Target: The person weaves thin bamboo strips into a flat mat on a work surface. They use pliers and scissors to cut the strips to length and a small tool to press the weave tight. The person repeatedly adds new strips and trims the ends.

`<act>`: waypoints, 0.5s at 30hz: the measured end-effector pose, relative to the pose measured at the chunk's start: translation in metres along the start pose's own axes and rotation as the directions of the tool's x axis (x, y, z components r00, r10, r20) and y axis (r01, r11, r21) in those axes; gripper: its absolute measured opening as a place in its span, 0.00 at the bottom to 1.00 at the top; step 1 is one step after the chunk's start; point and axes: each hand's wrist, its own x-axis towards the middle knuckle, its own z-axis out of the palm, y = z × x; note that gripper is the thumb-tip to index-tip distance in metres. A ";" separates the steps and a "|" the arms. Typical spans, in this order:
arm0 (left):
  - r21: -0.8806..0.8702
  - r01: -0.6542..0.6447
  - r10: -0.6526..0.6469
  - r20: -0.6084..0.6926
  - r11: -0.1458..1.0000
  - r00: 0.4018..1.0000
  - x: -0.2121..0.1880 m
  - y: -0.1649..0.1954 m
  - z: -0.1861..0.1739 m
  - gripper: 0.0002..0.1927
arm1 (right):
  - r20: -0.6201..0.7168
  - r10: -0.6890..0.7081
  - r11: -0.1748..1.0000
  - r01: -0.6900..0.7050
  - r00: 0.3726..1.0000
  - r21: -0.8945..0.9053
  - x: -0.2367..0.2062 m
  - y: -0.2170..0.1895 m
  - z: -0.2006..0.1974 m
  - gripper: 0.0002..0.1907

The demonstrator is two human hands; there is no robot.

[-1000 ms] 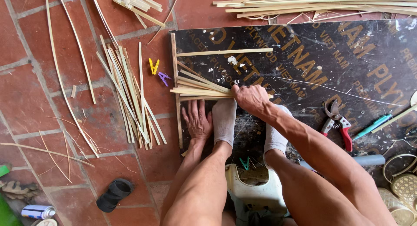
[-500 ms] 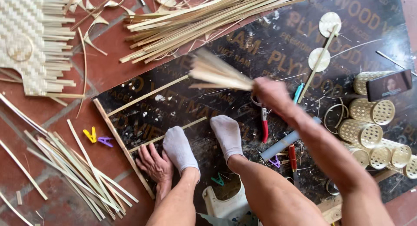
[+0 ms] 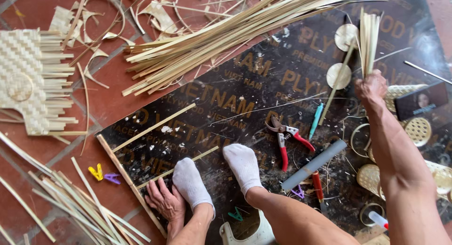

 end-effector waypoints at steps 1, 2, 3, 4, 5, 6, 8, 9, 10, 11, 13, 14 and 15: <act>-0.007 0.007 -0.007 -0.005 1.000 1.000 0.001 -0.001 0.000 0.32 | 0.008 -0.014 0.999 0.014 1.000 -0.030 0.000 -0.004 0.001 0.31; -0.017 0.012 -0.013 -0.011 1.000 1.000 0.003 0.000 0.001 0.33 | -0.082 -0.176 0.977 0.164 0.981 -0.134 -0.003 -0.009 0.001 0.36; -0.023 0.018 -0.019 -0.015 1.000 1.000 0.005 -0.001 0.002 0.33 | -0.153 -0.339 0.923 0.296 0.928 -0.247 -0.007 -0.017 0.001 0.42; -0.006 0.012 -0.012 -0.013 1.000 1.000 0.007 -0.001 0.002 0.32 | -0.165 -0.414 0.894 0.366 0.895 -0.258 -0.006 -0.031 -0.001 0.38; 0.012 0.009 -0.009 -0.012 1.000 1.000 0.009 -0.002 0.002 0.32 | -0.177 -0.489 0.859 0.436 0.854 -0.269 -0.004 -0.049 -0.004 0.33; 0.033 0.010 -0.010 -0.004 0.999 1.000 0.011 -0.002 0.002 0.31 | -0.182 -0.562 0.816 0.505 0.807 -0.281 -0.008 -0.071 -0.003 0.29; 0.045 0.012 -0.013 0.026 0.999 1.000 0.015 -0.001 0.001 0.32 | -0.164 -0.734 0.679 0.710 0.659 -0.187 -0.010 -0.131 0.006 0.21; 0.050 0.019 -0.021 0.034 0.999 0.999 0.017 -0.001 0.001 0.32 | -0.169 -0.808 0.586 0.799 0.564 -0.135 -0.010 -0.166 0.012 0.16; 0.035 0.028 -0.029 0.021 0.999 0.999 0.019 0.000 0.001 0.33 | -0.160 -0.862 0.502 0.854 0.481 -0.135 -0.013 -0.203 0.020 0.15; 0.017 0.036 -0.037 0.009 0.999 0.999 0.022 0.000 0.002 0.33 | -0.151 -0.907 0.412 0.901 0.392 -0.138 -0.015 -0.239 0.028 0.14; -0.013 0.042 -0.042 0.002 0.999 0.999 0.026 0.001 0.003 0.34 | -0.102 -0.952 0.305 0.924 0.289 -0.230 -0.022 -0.299 0.042 0.12; -0.028 0.037 -0.037 -0.005 0.999 0.999 0.030 0.001 0.004 0.34 | -0.067 -0.965 0.261 0.924 0.252 -0.281 -0.024 -0.326 0.047 0.12; -0.041 0.041 -0.041 -0.013 0.998 0.999 0.033 0.000 0.005 0.33 | -0.028 -0.966 0.255 0.923 0.258 -0.288 -0.028 -0.345 0.046 0.11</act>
